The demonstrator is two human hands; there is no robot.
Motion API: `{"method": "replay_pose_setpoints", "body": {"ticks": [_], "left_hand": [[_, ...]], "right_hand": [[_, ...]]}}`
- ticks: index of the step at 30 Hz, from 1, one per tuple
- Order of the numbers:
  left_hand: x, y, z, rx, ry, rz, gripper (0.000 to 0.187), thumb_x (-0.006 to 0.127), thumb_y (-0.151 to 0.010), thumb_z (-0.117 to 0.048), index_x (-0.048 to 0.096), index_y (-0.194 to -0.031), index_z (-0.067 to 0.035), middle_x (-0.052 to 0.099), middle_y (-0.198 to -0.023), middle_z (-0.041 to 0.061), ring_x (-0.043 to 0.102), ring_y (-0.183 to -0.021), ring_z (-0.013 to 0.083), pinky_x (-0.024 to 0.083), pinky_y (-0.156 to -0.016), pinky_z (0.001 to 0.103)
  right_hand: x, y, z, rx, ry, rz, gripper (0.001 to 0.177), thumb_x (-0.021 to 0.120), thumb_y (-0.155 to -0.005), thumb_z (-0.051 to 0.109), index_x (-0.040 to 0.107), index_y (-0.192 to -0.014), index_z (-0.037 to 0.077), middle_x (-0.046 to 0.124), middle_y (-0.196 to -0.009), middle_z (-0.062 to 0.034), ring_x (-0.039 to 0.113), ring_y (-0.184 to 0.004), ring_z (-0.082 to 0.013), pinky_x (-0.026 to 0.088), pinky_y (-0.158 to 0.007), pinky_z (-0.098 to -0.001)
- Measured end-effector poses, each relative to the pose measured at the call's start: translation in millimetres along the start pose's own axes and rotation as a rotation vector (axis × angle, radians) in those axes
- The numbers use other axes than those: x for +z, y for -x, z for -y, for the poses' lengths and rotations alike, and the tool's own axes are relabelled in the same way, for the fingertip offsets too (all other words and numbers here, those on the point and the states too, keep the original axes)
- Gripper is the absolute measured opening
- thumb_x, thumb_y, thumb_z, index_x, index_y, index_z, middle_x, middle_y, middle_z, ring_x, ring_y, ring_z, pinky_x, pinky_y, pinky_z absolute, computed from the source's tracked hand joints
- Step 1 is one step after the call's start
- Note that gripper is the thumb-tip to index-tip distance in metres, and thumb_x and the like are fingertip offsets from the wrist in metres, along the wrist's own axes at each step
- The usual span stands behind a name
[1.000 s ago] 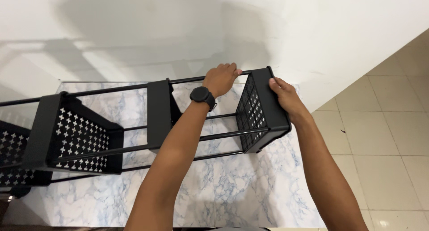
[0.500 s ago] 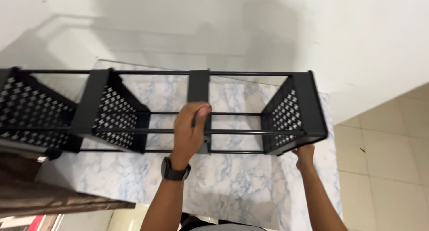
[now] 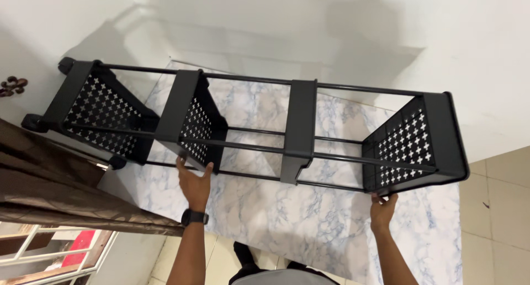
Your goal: The person disassembles a black plastic and metal shelving unit on a marble-patterned surface. They remove the top shelf tray, then detach the side panels and metal rods one by one, placing each component aside.
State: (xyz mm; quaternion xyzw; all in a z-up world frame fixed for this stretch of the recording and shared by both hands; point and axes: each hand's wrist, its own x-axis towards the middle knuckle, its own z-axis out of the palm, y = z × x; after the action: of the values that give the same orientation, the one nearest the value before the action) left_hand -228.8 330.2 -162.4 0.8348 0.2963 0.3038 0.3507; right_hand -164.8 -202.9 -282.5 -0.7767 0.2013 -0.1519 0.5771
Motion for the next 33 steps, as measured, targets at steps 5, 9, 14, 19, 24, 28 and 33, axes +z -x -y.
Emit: {"method": "replay_pose_setpoints", "body": {"ticks": [5,9,14,19,24,28,33], "left_hand": [[23.9,-18.7,35.4,-0.067,0.039,0.125,0.075,0.075,-0.093,-0.028,0.033,-0.145,0.006,0.058,-0.134,0.034,0.057,-0.119,0.0503,0.047,-0.099,0.051],[22.0,-21.2,36.4,0.008,-0.047,0.103,0.065,0.076,-0.089,-0.024,0.040,-0.134,0.005,0.064,-0.118,0.032,0.061,-0.108,0.0508,0.049,-0.090,0.054],[4.6,-30.7,5.6,0.145,-0.119,0.054,0.065,0.079,-0.081,-0.026,0.051,-0.132,0.004,0.068,-0.103,0.026,0.066,-0.091,0.0455,0.053,-0.079,0.052],[-10.7,-42.9,-28.5,0.190,-0.215,0.021,0.062,0.080,-0.078,-0.033,0.064,-0.128,0.000,0.070,-0.097,0.019,0.068,-0.083,0.0395,0.054,-0.072,0.049],[-5.7,-54.1,-44.6,0.301,-0.218,-0.110,0.060,0.082,-0.077,-0.034,0.068,-0.124,0.000,0.067,-0.097,0.015,0.066,-0.085,0.0367,0.052,-0.073,0.047],[2.1,-67.5,-49.1,0.268,-0.193,-0.034,0.056,0.082,-0.072,-0.034,0.071,-0.115,0.001,0.064,-0.092,0.013,0.063,-0.088,0.0346,0.050,-0.077,0.047],[13.4,-79.5,-51.3,0.104,-0.250,0.163,0.041,0.080,-0.073,-0.035,0.073,-0.095,0.000,0.063,-0.090,0.013,0.063,-0.088,0.0339,0.051,-0.079,0.047]], "right_hand": [[-13.2,-0.3,5.8,0.126,-0.056,0.053,0.049,0.069,-0.096,0.011,0.046,-0.139,0.000,0.057,-0.135,-0.0073,0.057,-0.097,-0.0162,0.047,-0.081,-0.0344],[-27.1,6.0,6.0,0.036,0.005,0.035,0.043,0.070,-0.100,0.015,0.054,-0.136,-0.002,0.062,-0.128,-0.0102,0.057,-0.102,-0.0163,0.047,-0.088,-0.0330],[-41.6,11.3,3.8,-0.063,0.110,-0.090,0.041,0.071,-0.102,0.020,0.057,-0.134,-0.003,0.063,-0.122,-0.0109,0.055,-0.105,-0.0194,0.047,-0.091,-0.0352],[-57.7,7.2,16.3,-0.310,0.403,-0.231,0.042,0.075,-0.107,0.018,0.059,-0.137,-0.007,0.062,-0.117,-0.0192,0.049,-0.112,-0.0285,0.043,-0.096,-0.0414],[-71.9,-1.1,48.2,-0.349,-0.041,-0.169,0.040,0.069,-0.110,0.020,0.055,-0.136,-0.007,0.062,-0.123,-0.0103,0.057,-0.111,-0.0146,0.047,-0.099,-0.0283],[-81.2,-1.1,77.9,-0.325,-0.029,-0.234,0.031,0.070,-0.110,0.017,0.066,-0.125,-0.010,0.068,-0.106,-0.0071,0.059,-0.094,-0.0110,0.049,-0.086,-0.0241],[-79.9,-3.0,92.2,-0.264,-0.115,-0.305,0.027,0.068,-0.110,0.014,0.069,-0.115,-0.012,0.070,-0.097,-0.0057,0.060,-0.086,-0.0092,0.048,-0.078,-0.0226]]}}
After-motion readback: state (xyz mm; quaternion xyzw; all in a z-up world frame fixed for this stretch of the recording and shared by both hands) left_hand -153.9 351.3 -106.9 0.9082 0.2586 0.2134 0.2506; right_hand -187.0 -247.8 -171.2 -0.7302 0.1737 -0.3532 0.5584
